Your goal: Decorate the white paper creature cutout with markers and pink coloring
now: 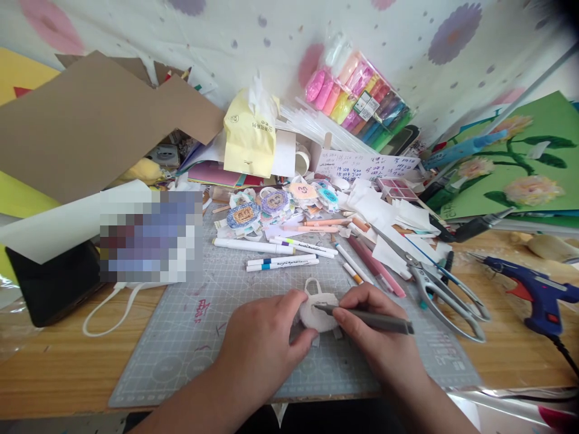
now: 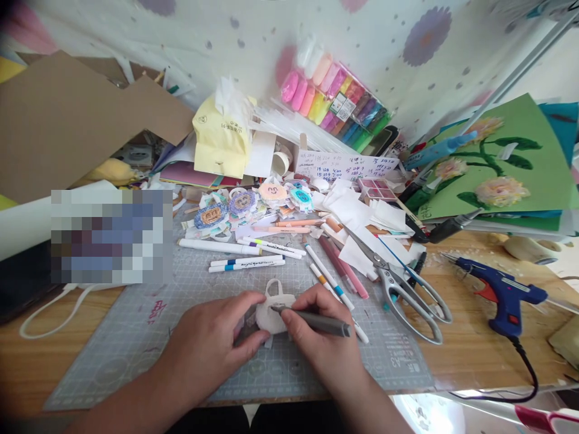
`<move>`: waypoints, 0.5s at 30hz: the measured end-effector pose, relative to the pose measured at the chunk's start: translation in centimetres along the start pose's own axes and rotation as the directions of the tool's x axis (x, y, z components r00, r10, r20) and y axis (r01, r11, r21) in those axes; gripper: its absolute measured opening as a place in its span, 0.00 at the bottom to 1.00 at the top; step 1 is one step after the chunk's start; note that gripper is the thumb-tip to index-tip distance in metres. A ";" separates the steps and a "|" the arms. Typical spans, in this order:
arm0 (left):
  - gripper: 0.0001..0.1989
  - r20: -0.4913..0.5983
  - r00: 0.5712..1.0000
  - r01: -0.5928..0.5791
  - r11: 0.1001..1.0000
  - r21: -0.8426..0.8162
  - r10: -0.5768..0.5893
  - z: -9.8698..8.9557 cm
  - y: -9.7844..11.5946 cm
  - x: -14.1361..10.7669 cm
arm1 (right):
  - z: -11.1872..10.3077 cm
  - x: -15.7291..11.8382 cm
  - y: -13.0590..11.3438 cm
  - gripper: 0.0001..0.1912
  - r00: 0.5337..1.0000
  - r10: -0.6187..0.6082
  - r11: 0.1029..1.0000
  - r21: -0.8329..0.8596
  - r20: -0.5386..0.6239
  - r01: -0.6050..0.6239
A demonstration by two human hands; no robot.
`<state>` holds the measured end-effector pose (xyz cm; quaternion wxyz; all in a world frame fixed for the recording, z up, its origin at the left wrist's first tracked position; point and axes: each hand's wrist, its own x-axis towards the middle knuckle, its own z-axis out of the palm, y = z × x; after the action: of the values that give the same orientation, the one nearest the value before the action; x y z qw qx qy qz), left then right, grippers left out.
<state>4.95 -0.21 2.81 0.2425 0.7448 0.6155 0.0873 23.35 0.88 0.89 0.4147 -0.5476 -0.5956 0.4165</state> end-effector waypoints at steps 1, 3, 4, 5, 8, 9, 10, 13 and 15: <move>0.15 0.001 1.000 -0.001 1.000 0.001 0.001 0.0 0.0 0.0 | 0.0 0.0 0.0 0.09 1.000 0.005 1.000 -0.008 0.007 -0.005; 0.15 -0.001 1.000 -0.006 1.000 0.004 0.006 0.1 -0.1 -0.1 | 0.1 0.1 0.0 0.09 0.999 -0.011 1.000 -0.011 0.041 0.011; 0.15 -0.001 1.000 -0.008 1.000 0.007 0.008 0.1 -0.1 -0.1 | 0.1 0.1 0.1 0.09 0.998 -0.024 1.000 -0.006 0.059 0.024; 0.15 -0.001 1.000 -0.007 1.000 0.009 0.007 0.1 -0.1 -0.1 | 0.0 0.0 0.1 0.10 0.997 -0.035 0.999 0.000 0.070 0.035; 0.16 0.011 1.000 0.002 1.000 0.012 -0.002 0.0 -0.1 -0.1 | -0.2 -0.1 0.2 0.11 0.999 -0.024 1.000 0.014 0.046 0.024; 0.16 0.013 1.000 0.003 1.000 0.012 -0.003 0.0 -0.1 -0.1 | -0.2 -0.1 0.1 0.11 1.000 -0.010 1.000 0.015 0.027 0.010; 0.16 0.011 1.000 0.001 1.000 0.011 -0.001 -0.1 -0.1 -0.1 | -0.2 -0.1 0.1 0.11 1.000 0.002 1.000 0.013 0.011 -0.002; 0.16 0.001 1.000 -0.004 1.000 0.012 0.004 -0.1 -0.1 0.1 | -0.1 0.0 0.0 0.10 1.000 0.003 1.000 -0.004 0.022 -0.003; 0.15 -0.003 1.000 -0.003 1.000 0.012 0.003 -0.1 0.0 0.1 | -0.1 0.0 0.0 0.10 0.998 -0.022 1.000 -0.008 0.057 0.022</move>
<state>4.91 -0.04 2.90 0.2370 0.7470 0.6153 0.0849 23.45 0.90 0.88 0.3999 -0.5306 -0.6148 0.4249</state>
